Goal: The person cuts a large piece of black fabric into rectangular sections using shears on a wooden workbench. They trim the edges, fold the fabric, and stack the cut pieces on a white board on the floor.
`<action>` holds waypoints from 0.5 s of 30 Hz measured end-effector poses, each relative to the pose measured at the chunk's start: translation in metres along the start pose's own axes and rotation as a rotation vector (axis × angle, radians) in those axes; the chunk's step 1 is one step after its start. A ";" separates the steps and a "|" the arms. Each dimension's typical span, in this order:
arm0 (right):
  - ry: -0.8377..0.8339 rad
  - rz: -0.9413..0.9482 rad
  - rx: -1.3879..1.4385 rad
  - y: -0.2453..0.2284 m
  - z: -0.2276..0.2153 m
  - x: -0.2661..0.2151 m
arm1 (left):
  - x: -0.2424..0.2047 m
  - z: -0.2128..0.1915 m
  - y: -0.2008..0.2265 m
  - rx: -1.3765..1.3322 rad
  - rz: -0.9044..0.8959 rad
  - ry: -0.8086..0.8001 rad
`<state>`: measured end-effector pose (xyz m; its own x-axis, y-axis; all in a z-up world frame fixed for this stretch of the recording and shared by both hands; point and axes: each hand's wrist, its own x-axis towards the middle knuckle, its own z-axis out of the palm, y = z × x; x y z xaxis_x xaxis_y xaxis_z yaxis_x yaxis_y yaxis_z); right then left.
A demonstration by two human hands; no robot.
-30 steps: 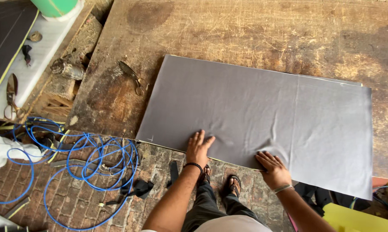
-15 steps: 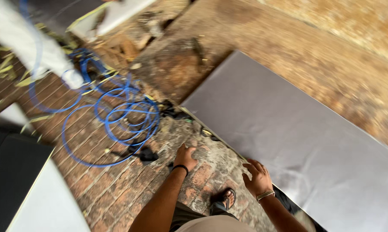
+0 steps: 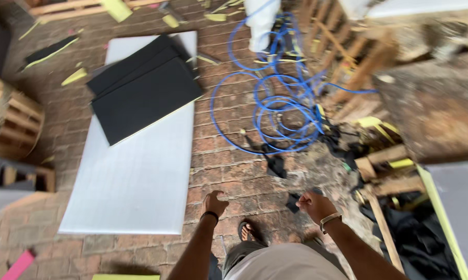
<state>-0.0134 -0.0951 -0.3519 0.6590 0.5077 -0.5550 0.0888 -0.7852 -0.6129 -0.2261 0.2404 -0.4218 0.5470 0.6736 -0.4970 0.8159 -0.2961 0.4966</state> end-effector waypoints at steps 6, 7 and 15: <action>-0.140 -0.023 0.014 -0.062 0.037 0.100 | 0.010 -0.082 -0.043 -0.075 -0.263 0.001; -0.161 -0.039 0.029 -0.067 0.038 0.120 | 0.014 -0.091 -0.043 -0.090 -0.284 0.014; -0.312 0.027 0.275 -0.175 0.095 0.335 | 0.092 -0.180 -0.071 -0.342 -0.464 0.076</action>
<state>0.1210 0.2457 -0.4836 0.3964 0.6045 -0.6910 -0.1560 -0.6973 -0.6996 -0.2670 0.4455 -0.3747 0.1213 0.7314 -0.6711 0.8534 0.2684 0.4468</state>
